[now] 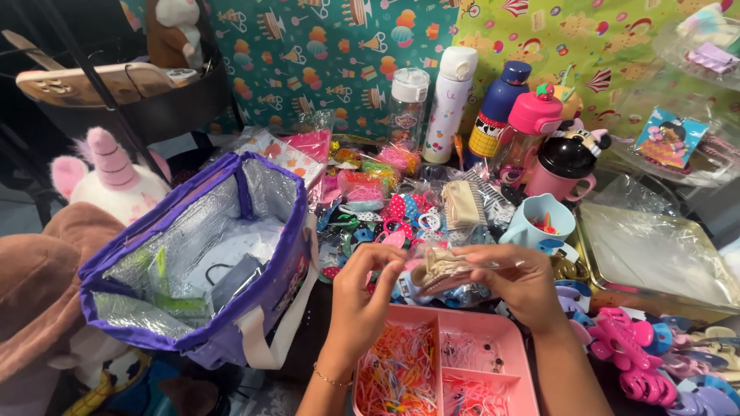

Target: Sorting and bagging various small hair accessories and trinkets into a storage tray and a larger bag.

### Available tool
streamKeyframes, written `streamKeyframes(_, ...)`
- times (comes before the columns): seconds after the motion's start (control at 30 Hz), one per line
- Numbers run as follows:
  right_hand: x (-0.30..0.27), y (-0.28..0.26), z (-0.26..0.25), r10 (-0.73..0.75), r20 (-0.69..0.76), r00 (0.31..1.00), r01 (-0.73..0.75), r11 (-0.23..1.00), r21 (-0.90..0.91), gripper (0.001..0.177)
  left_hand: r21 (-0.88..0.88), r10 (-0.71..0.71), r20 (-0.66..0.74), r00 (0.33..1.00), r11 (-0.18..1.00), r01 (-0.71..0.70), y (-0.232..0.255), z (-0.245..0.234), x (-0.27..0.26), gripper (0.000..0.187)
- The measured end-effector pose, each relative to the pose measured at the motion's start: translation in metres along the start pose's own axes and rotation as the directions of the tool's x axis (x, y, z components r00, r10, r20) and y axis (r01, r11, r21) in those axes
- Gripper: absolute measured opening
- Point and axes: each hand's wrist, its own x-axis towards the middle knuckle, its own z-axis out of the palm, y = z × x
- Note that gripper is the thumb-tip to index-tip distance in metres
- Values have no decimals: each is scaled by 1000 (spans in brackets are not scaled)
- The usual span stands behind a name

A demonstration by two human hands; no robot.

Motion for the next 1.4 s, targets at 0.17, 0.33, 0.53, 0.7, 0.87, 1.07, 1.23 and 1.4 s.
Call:
streamKeyframes(0.17, 7, -21, 8, -195, 218, 956, 240, 950, -202, 11, -5, 127, 158, 979, 992, -128, 10, -12, 2, 56)
streamKeyframes(0.33, 5, -22, 14, -216, 259, 941, 283, 924, -256, 10, 0, 244, 180, 953, 969, -248, 3, -8, -2, 31)
streamKeyframes(0.53, 1, -17, 8, -280, 90, 956, 294, 901, -319, 8, 41, 274, 2, 962, 961, -274, 4, -10, -4, 24)
streamKeyframes(0.7, -3, -20, 7, -394, -11, 919, 348, 825, -445, 5, 29, 268, 71, 961, 962, -271, 3, -18, -3, 60)
streamKeyframes(0.87, 4, -17, 26, -364, 193, 911, 412, 829, -379, 8, 108, 298, 119, 947, 944, -311, -16, -1, -7, 40)
streamKeyframes(1.07, 11, -3, 23, -163, 66, 984, 174, 958, -228, 6, -76, 163, 12, 986, 984, -162, -21, 3, -2, 12)
streamKeyframes(1.23, 8, 13, 16, -52, -52, 997, 43, 987, -152, 11, -136, 1, -21, 1000, 991, -4, -3, 4, 1, 12)
streamKeyframes(1.4, 11, 3, 18, -68, -166, 984, 1, 928, -373, 41, -172, -110, -298, 948, 983, 60, -13, -2, -1, 18)
